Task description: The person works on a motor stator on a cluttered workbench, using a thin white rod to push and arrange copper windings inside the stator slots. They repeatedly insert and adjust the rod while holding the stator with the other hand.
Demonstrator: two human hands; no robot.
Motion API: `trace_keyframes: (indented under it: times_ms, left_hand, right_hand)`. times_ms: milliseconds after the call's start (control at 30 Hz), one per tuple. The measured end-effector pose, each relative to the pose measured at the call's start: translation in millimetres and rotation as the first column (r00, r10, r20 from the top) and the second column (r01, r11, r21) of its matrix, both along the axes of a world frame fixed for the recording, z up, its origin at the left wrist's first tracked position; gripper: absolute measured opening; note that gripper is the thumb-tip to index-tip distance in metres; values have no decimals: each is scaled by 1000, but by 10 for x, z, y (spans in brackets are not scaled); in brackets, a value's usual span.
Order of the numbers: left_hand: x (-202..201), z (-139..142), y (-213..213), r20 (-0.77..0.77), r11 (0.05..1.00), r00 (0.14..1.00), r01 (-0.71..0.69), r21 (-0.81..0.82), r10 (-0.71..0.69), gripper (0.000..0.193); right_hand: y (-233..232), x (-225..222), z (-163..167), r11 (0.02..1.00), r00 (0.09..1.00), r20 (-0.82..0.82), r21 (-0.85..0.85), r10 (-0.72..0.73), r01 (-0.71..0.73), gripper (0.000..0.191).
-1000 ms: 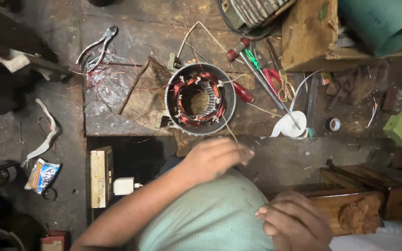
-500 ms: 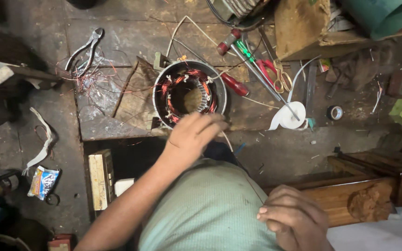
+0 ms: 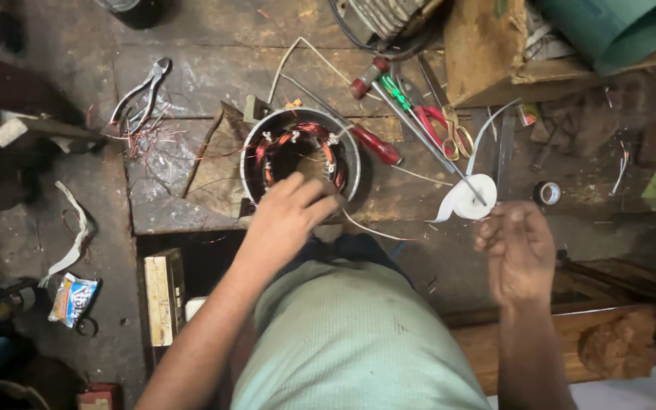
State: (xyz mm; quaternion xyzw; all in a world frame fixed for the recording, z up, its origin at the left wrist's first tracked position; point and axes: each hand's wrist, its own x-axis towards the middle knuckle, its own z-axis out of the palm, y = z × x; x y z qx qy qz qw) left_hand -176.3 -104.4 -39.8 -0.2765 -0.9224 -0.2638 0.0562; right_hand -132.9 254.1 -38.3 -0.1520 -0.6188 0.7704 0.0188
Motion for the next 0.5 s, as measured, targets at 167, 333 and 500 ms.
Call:
trace_keyframes:
  times_ms: [167,333,500]
  left_hand:
    - [-82,109,59,54,998,998,43,52,-46,40]
    - [-142,165,71,62,996,994,87,23,-89,33]
    - [-149,230,130,118,998,991,55,9,-56,32]
  right_hand:
    - [83,-68,6,979,988,-51,-135,145,-150,22]
    - [126,-250,37,926,962,66,262,264,-272,11]
    - [230,-346,73,658,906,181,635,384,-406,10]
